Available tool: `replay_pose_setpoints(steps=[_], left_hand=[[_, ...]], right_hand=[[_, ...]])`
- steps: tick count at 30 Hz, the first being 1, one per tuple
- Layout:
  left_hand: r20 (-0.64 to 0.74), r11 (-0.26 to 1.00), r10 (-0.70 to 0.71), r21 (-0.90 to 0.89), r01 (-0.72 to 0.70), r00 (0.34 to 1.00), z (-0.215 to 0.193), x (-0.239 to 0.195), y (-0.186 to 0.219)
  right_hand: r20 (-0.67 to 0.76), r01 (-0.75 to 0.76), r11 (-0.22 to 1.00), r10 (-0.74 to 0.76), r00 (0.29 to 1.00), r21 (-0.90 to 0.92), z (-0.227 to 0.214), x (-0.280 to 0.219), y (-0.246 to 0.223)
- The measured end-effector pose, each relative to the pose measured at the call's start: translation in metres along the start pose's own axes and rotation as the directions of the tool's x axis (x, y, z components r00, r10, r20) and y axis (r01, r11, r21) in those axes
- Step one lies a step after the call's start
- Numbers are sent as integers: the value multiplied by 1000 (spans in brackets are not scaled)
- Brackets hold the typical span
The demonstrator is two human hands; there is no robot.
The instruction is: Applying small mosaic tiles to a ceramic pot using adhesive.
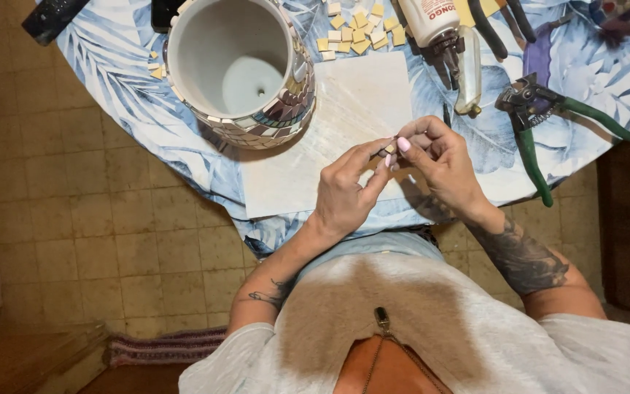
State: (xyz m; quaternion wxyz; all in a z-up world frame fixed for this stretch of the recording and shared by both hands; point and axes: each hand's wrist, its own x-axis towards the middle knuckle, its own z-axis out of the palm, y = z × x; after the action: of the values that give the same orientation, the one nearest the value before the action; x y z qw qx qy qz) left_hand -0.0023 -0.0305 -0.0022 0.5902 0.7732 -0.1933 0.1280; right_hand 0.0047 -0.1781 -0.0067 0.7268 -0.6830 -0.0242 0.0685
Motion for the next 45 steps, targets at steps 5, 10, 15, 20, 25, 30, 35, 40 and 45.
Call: replay_pose_setpoints(steps=[5,10,15,20,25,30,35,40,45], left_hand=[[-22,999,-17,-30,16,1000,1,4,8],[-19,999,-22,-43,21,1000,4,1,6],[-11,1000,5,-13,-5,1000,4,0,1],[-43,998,42,49,-40,998,4,-1,-1],[-55,996,59,76,-55,997,3,-2,-1],[-68,994,73,87,-67,995,5,-4,-3],[-51,990,83,116,-76,995,6,-7,-5],[-1,981,110,160,-109,994,-1,-5,3],[216,822,219,485,-299,952,-10,-13,-14]], right_hand=[[-8,26,1000,-26,1000,-3,-1,-4,-3],[4,39,998,-39,999,-39,-2,-5,-5],[28,62,996,-60,998,-71,-4,-3,-1],[83,66,966,-47,995,-251,-4,1,-9],[133,84,956,-48,990,-281,7,0,-24],[143,93,958,-55,988,-272,6,1,-21],[158,59,973,-23,987,-223,4,2,-24],[140,117,938,-74,987,-325,0,3,-24],[377,495,497,-323,868,-713,-19,11,6]])
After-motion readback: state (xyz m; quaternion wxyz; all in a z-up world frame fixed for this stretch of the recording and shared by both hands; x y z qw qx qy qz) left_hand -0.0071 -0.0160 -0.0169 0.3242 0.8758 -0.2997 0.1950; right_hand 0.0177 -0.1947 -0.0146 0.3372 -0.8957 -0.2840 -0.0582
